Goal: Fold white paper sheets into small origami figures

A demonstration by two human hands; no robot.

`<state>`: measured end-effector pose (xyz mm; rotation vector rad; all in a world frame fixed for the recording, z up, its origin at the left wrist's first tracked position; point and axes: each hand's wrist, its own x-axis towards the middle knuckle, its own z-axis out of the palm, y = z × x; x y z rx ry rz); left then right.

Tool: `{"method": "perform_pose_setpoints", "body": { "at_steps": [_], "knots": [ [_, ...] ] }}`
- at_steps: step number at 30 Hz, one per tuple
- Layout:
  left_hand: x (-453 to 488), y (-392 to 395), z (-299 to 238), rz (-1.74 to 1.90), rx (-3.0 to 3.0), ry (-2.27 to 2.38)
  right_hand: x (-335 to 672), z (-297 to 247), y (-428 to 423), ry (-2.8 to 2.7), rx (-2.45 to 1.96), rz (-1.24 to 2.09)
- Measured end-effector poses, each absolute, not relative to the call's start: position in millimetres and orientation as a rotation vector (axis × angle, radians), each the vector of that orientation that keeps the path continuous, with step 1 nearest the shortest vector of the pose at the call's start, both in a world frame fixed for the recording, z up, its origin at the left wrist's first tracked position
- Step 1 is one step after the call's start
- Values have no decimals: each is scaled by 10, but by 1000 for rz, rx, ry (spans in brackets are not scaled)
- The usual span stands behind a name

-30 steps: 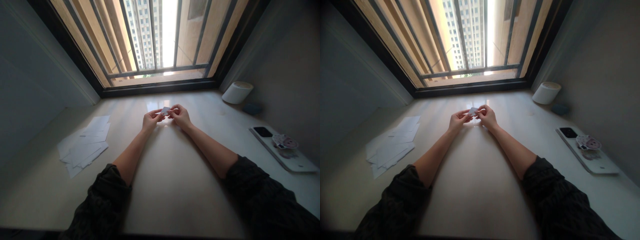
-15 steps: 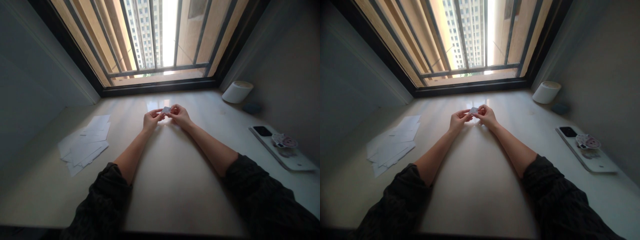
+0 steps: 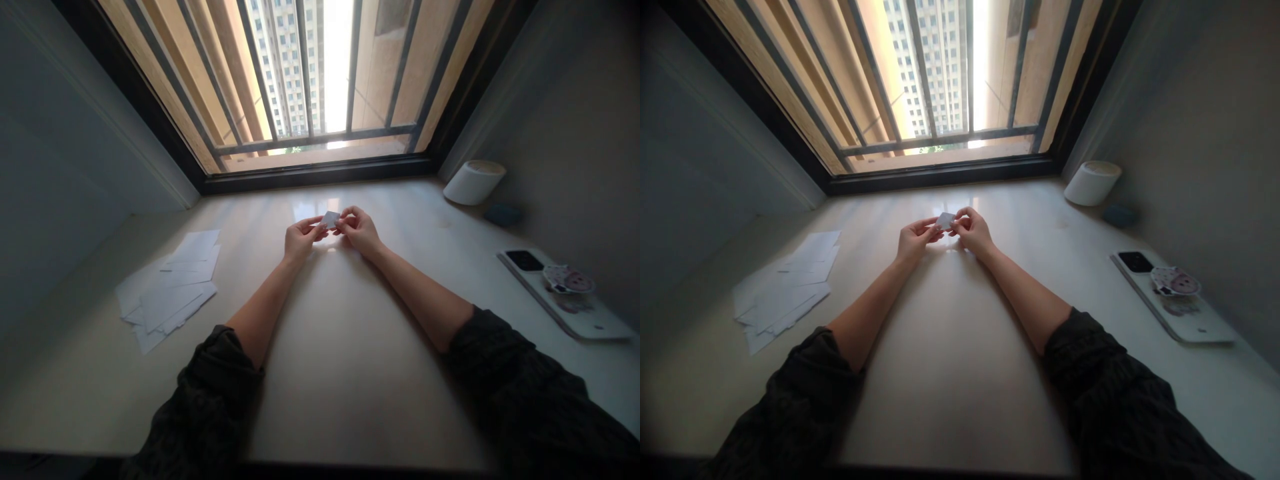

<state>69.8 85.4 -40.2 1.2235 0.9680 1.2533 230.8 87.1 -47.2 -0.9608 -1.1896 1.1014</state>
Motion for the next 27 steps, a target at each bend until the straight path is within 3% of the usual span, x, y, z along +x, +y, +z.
{"method": "perform_pose_setpoints", "body": {
  "at_steps": [27],
  "knots": [
    [733,789,-381,1177,1369,1031,2283,-551,873,-1247,-1080,919]
  ]
}}
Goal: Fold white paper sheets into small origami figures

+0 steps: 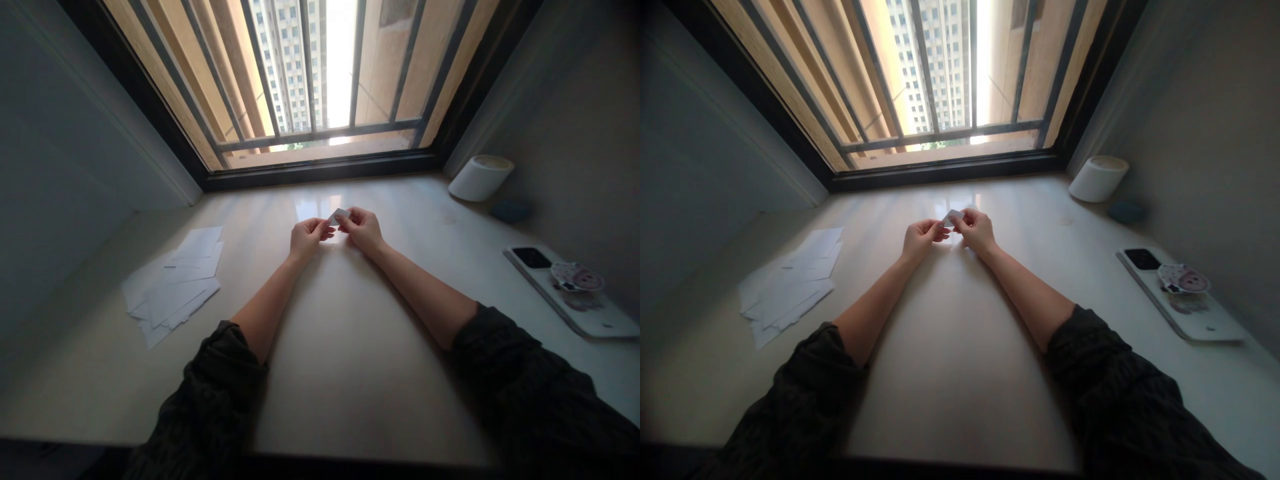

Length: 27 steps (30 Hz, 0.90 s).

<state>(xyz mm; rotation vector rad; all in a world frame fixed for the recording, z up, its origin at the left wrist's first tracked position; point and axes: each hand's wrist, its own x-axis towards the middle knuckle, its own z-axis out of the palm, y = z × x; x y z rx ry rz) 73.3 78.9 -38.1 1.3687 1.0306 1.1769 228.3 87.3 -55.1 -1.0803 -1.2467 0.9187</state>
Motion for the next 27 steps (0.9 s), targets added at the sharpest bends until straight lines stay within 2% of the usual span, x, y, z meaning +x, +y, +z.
{"method": "perform_pose_setpoints", "body": {
  "at_steps": [27],
  "knots": [
    [709,778,-401,1183,1538,1057,2297,-457,827,-1274,-1038,943]
  ]
}}
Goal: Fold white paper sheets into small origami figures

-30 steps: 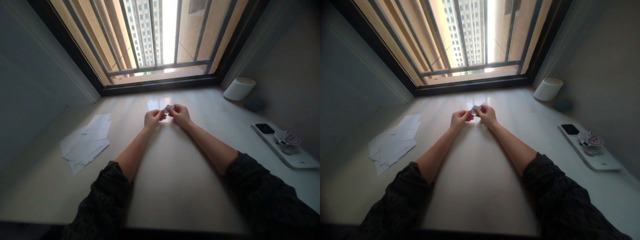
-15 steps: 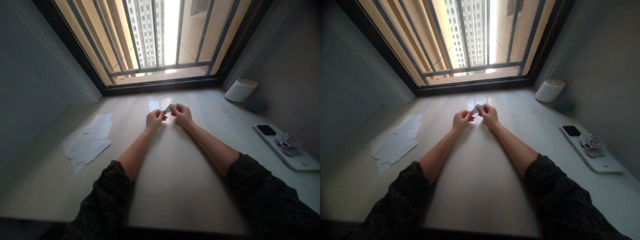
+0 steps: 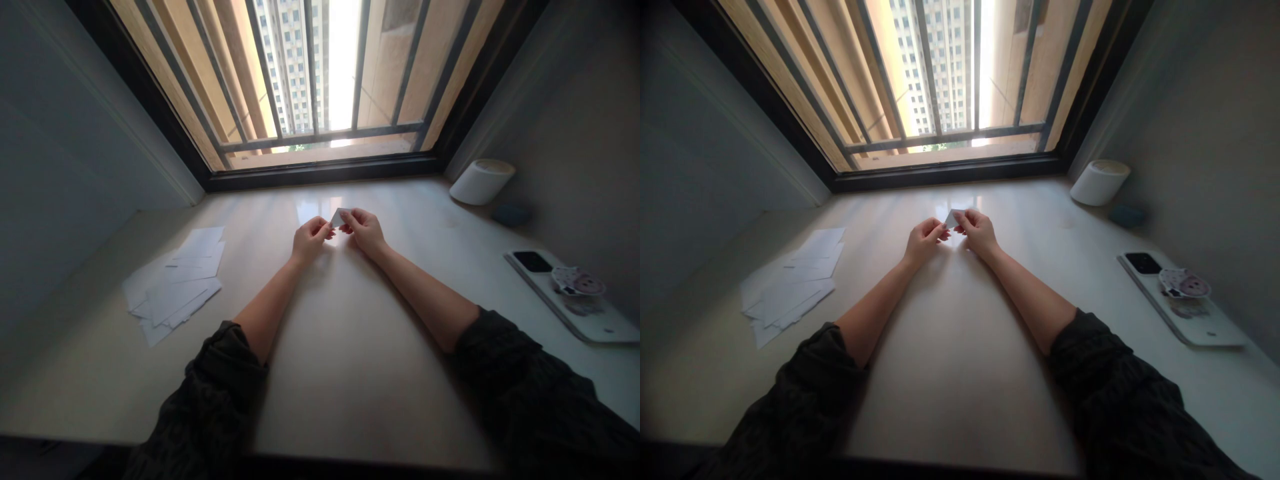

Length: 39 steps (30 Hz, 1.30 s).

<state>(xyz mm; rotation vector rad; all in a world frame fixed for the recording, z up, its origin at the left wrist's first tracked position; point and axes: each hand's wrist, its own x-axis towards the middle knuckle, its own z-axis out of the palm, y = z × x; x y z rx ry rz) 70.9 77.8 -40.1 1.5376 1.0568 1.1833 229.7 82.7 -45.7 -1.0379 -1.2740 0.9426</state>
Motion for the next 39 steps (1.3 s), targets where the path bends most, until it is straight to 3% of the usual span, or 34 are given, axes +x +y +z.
{"method": "perform_pose_setpoints", "body": {
  "at_steps": [12,23,39],
  "knots": [
    [702,799,-404,1180,1689,1173,2260,-512,805,-1582,-1032,853],
    [677,831,-382,1335,1445,1114,2268,-479,769,-1538,-1041,857],
    [687,790,-343,1273,1550,1162,2283,-451,738,-1763,-1081,472]
  ]
}}
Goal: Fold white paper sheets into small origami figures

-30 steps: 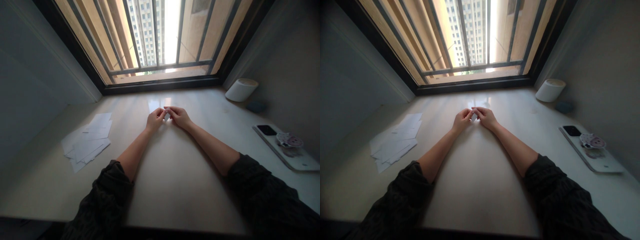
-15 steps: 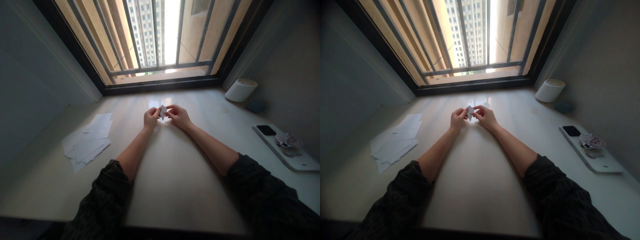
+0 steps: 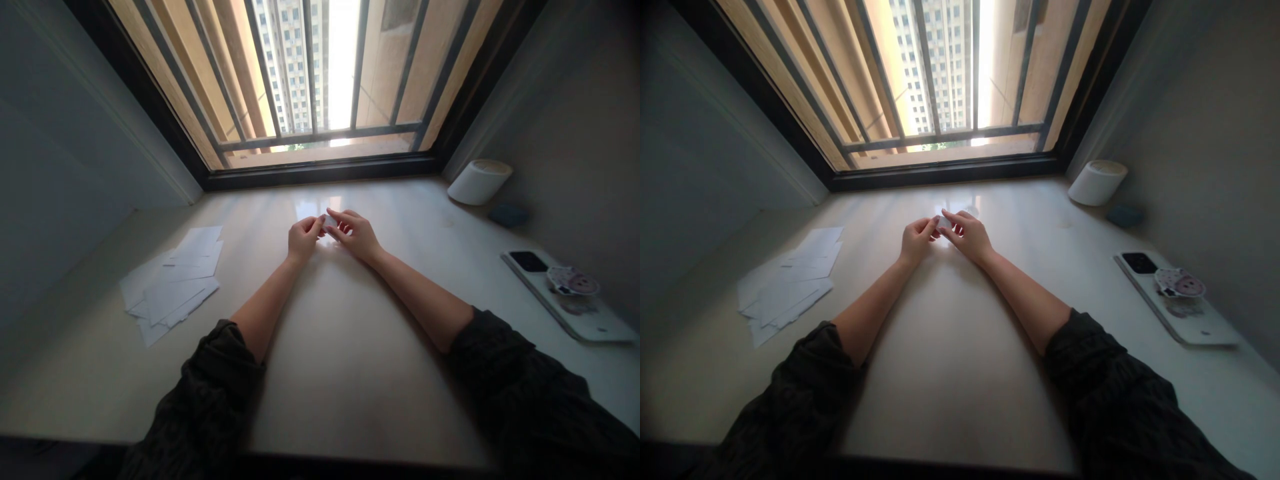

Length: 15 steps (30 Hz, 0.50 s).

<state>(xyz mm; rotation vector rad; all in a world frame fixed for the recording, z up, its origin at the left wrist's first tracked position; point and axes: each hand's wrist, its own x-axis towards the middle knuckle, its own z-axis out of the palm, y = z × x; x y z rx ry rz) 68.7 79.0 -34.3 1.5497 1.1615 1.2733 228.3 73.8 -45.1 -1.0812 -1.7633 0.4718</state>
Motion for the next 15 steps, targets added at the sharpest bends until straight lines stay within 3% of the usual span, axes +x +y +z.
{"method": "perform_pose_setpoints", "body": {
  "at_steps": [5,15],
  "knots": [
    [692,812,-353,1312,1484,1185,2278,-417,697,-1711,-1137,383],
    [695,804,-344,1264,1457,1087,2277,-460,735,-1607,-1097,582]
  ]
}}
